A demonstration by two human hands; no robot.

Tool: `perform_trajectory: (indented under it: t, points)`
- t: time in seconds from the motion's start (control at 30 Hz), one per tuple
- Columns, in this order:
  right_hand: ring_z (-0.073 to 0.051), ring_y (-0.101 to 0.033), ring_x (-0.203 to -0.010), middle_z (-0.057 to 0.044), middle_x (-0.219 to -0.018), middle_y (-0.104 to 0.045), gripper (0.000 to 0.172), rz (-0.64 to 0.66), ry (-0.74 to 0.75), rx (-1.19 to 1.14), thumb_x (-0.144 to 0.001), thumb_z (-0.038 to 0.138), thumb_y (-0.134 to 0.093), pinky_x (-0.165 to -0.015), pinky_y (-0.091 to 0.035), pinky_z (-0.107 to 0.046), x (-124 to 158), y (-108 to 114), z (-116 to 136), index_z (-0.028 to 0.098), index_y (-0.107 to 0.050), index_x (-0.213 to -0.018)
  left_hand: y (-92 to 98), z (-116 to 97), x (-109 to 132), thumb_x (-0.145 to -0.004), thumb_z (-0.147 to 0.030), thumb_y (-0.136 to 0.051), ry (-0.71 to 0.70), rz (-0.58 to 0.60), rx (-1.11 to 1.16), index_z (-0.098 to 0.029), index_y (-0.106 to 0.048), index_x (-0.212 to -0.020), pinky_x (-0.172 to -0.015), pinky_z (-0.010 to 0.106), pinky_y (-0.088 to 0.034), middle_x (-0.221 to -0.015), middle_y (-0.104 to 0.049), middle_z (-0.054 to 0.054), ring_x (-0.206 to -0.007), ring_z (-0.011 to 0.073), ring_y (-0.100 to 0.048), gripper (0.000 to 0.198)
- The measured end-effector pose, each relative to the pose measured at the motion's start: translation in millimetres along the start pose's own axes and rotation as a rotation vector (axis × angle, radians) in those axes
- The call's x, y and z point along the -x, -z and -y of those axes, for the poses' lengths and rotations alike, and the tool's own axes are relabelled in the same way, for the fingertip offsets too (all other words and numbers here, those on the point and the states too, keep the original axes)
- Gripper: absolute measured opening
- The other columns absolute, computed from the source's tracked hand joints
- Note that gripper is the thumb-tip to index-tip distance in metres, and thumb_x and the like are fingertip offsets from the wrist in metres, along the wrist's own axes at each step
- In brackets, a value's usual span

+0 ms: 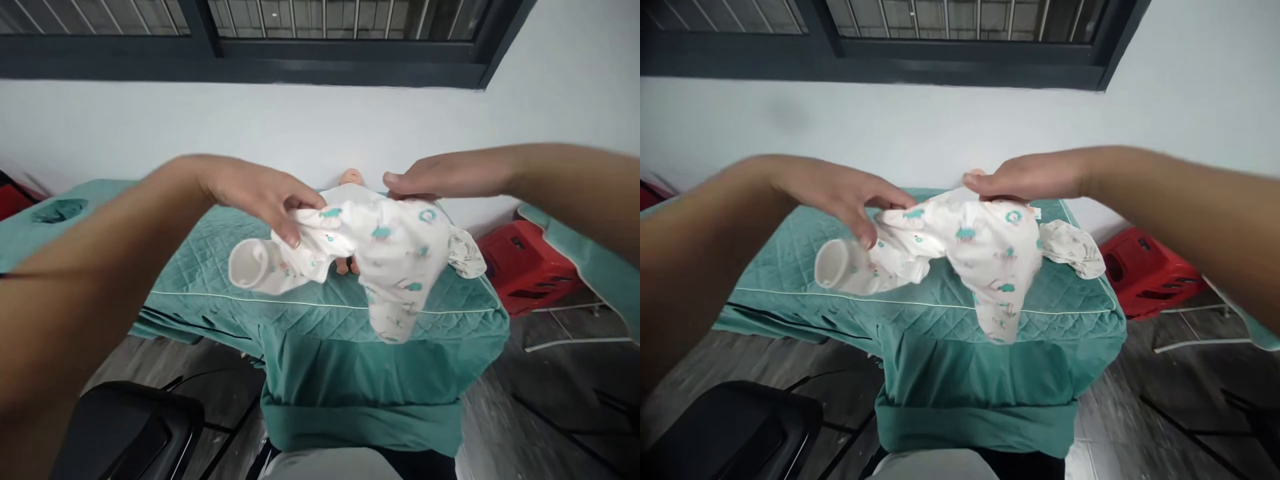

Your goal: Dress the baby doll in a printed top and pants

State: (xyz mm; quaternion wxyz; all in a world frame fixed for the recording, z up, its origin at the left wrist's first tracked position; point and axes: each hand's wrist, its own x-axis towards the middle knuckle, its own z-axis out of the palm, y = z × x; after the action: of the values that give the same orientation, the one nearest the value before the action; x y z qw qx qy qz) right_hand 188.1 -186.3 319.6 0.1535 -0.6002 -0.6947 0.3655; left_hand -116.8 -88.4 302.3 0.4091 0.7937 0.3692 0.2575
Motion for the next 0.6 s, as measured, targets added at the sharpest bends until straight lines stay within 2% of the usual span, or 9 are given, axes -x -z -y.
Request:
perform_trajectory:
  t: [0.03,0.1,0.17,0.2,0.27,0.33,0.4,0.5,0.6]
  points:
    - [-0.018,-0.072,-0.101,0.003,-0.100,-0.077,0.060,-0.053,0.038,0.009,-0.093,0.064,-0.052,-0.077,-0.056,-0.027,-1,4,5,0.012,-0.068,-0.065,3.0,-10,-2,-0.086,-0.050,-0.068,-0.043,0.037,0.011,-0.013,-0.063,-0.086,-0.089,0.051,-0.056,-0.079,-0.061,0.000,-0.099,0.0256,-0.072,0.037]
    - [-0.018,-0.072,-0.105,0.005,-0.107,-0.077,0.061,-0.182,0.166,-0.019,-0.091,0.064,-0.050,-0.076,-0.057,-0.024,-5,6,9,0.011,-0.069,-0.067,1.7,-30,-3,-0.094,-0.046,-0.057,-0.162,0.200,-0.035,-0.009,-0.060,-0.082,-0.088,0.056,-0.055,-0.075,-0.057,-0.002,-0.091,0.0206,-0.073,0.040]
    - [-0.020,-0.072,-0.106,0.004,-0.108,-0.076,0.057,-0.268,0.310,-0.073,-0.090,0.062,-0.055,-0.076,-0.059,-0.025,-5,4,15,0.011,-0.070,-0.070,-4.5,-50,0,-0.092,-0.042,-0.061,-0.258,0.354,-0.226,-0.006,-0.059,-0.081,-0.086,0.057,-0.056,-0.075,-0.057,-0.004,-0.082,0.0174,-0.074,0.038]
    - [-0.021,-0.073,-0.106,0.004,-0.106,-0.077,0.052,-0.265,0.353,-0.093,-0.088,0.058,-0.060,-0.077,-0.060,-0.026,-3,2,21,0.011,-0.071,-0.071,-7.5,-59,2,-0.088,-0.040,-0.066,-0.282,0.395,-0.340,-0.005,-0.060,-0.083,-0.085,0.056,-0.056,-0.076,-0.057,-0.005,-0.080,0.0169,-0.074,0.035]
    - [-0.024,-0.074,-0.104,0.003,-0.099,-0.077,0.038,-0.158,0.346,-0.090,-0.084,0.046,-0.072,-0.081,-0.062,-0.031,4,0,41,0.010,-0.072,-0.072,-10.8,-71,6,-0.083,-0.038,-0.071,-0.279,0.418,-0.482,-0.005,-0.063,-0.090,-0.086,0.054,-0.056,-0.080,-0.058,-0.005,-0.081,0.0172,-0.074,0.035]
    - [-0.025,-0.076,-0.100,0.001,-0.089,-0.076,0.028,0.020,0.230,0.013,-0.077,0.035,-0.081,-0.084,-0.063,-0.035,13,3,66,0.008,-0.075,-0.076,-9.1,-74,7,-0.088,-0.041,-0.065,-0.246,0.371,-0.403,-0.006,-0.064,-0.090,-0.086,0.054,-0.057,-0.081,-0.058,-0.005,-0.085,0.0188,-0.075,0.035]
    - [-0.023,-0.076,-0.095,0.002,-0.082,-0.075,0.031,0.125,0.202,0.160,-0.075,0.036,-0.081,-0.081,-0.063,-0.032,22,10,86,0.007,-0.077,-0.085,-3.0,-67,5,-0.094,-0.044,-0.055,-0.201,0.300,-0.183,-0.006,-0.063,-0.084,-0.085,0.056,-0.056,-0.079,-0.058,-0.003,-0.089,0.0218,-0.075,0.040]
    - [-0.018,-0.075,-0.093,0.007,-0.082,-0.075,0.036,0.090,0.273,0.275,-0.082,0.042,-0.070,-0.073,-0.056,-0.021,28,23,98,0.009,-0.077,-0.095,10.8,-49,-1,-0.099,-0.046,-0.035,-0.184,0.141,0.070,-0.006,-0.061,-0.079,-0.083,0.060,-0.054,-0.080,-0.057,-0.001,-0.100,0.0275,-0.074,0.052]
    - [-0.017,-0.073,-0.096,0.010,-0.092,-0.076,0.039,0.066,0.259,0.352,-0.085,0.043,-0.059,-0.067,-0.050,-0.019,30,30,95,0.009,-0.075,-0.095,20.7,-40,-5,-0.100,-0.047,-0.019,-0.245,-0.098,0.088,-0.005,-0.060,-0.077,-0.083,0.061,-0.051,-0.084,-0.057,0.001,-0.111,0.0325,-0.070,0.063]
